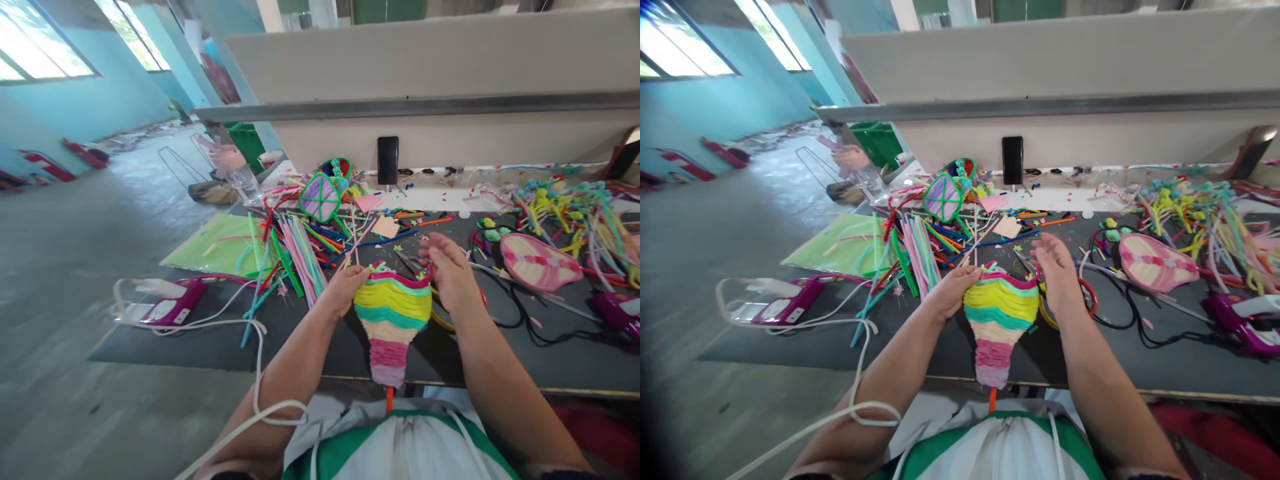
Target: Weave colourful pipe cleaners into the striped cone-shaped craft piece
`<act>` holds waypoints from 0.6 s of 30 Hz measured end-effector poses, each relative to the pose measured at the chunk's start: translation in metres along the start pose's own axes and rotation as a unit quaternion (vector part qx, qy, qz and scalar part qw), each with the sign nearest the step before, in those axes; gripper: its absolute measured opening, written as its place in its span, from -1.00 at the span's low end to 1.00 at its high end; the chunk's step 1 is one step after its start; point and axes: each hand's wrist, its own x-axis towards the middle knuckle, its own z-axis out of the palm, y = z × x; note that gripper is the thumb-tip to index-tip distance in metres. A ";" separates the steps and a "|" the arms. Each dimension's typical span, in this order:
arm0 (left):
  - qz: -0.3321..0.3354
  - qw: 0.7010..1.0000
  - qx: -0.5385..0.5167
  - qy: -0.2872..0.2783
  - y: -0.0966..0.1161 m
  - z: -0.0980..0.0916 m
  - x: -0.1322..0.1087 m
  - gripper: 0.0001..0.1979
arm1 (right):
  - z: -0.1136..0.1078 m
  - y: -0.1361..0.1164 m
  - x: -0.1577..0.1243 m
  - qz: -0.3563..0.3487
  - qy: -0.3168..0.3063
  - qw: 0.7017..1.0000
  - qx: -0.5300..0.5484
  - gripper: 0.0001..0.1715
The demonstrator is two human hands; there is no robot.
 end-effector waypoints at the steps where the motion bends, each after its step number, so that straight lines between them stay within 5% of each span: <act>1: -0.004 1.000 0.000 -0.001 0.000 -0.002 0.001 -0.63 | 0.001 0.003 0.000 0.065 -0.029 0.997 0.003 -0.61; 4: -0.013 1.000 0.008 -0.009 -0.002 -0.005 0.003 -0.64 | 0.002 0.006 -0.004 0.190 -0.134 0.972 -0.020 -0.55; 8: -0.024 0.999 0.033 -0.012 -0.005 -0.006 0.001 -0.70 | -0.002 0.006 -0.005 0.238 -0.241 0.941 -0.020 -0.39; 12: -0.009 0.999 0.037 0.014 0.008 -0.012 -0.006 -0.72 | 0.000 0.008 -0.006 0.245 -0.228 0.939 0.080 -0.47; 18: 0.112 0.985 0.078 0.108 0.048 -0.004 0.002 -0.74 | 0.012 0.018 -0.013 0.244 -0.249 0.902 0.255 -0.68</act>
